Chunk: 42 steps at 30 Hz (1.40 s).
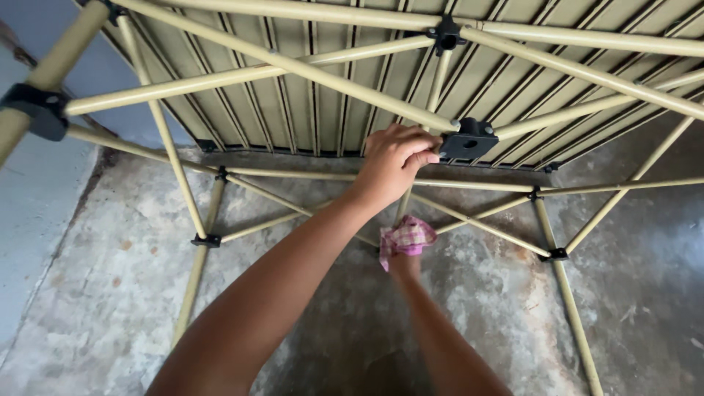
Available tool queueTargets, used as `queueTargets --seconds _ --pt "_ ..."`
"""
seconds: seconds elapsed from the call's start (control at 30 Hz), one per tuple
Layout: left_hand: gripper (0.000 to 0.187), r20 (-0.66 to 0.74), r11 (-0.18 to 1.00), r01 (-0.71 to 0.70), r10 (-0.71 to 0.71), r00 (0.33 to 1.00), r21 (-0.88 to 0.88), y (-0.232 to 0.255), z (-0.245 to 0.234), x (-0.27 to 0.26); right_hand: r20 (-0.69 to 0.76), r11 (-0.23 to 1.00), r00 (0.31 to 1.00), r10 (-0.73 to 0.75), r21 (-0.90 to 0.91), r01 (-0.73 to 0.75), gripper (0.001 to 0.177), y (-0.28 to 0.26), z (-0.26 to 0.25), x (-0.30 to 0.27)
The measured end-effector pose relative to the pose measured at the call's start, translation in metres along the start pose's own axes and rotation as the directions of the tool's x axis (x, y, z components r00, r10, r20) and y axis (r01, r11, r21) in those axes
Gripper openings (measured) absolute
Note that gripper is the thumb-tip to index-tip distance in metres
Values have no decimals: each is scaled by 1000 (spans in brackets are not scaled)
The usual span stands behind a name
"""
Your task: The person wipes the frame and underside of a folding table with a pink cloth. They clean the metal legs and crossbars, then flip the table to wipe the top surface before returning it to its original position.
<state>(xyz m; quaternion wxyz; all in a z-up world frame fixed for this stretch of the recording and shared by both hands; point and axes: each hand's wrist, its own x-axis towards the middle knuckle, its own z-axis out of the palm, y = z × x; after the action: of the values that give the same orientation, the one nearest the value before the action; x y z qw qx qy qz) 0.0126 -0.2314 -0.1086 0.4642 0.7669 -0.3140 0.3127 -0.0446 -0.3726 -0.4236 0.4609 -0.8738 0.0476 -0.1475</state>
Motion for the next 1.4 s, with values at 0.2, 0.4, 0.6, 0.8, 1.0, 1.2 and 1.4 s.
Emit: queueTargets --seconds 0.2,0.4,0.6,0.8,1.0,1.2,1.4 --pt "29 165 998 65 -61 984 -22 2 -23 -2 -27 999 999 -45 4 45 43 -109 -78 29" --pt "54 312 991 103 -126 942 89 -40 -62 -31 -332 823 802 -496 113 556 60 -232 -113 42" --pt "69 667 929 353 -336 665 115 -75 -75 -73 -190 702 967 -169 666 253 40 -198 -67 51" --pt "71 810 851 52 -515 280 523 -97 -82 -105 136 973 983 120 182 -144 41 -165 -72 40" --pt "53 654 726 166 -678 336 667 -124 -141 -125 138 961 957 -254 -76 266 68 -124 0 66" --pt "58 595 686 298 -726 345 664 -168 -207 -185 407 917 900 -157 -278 285 51 -82 93 70" --pt "65 526 545 480 -829 189 688 -213 -245 -229 310 706 646 -697 138 695 51 -93 165 44"
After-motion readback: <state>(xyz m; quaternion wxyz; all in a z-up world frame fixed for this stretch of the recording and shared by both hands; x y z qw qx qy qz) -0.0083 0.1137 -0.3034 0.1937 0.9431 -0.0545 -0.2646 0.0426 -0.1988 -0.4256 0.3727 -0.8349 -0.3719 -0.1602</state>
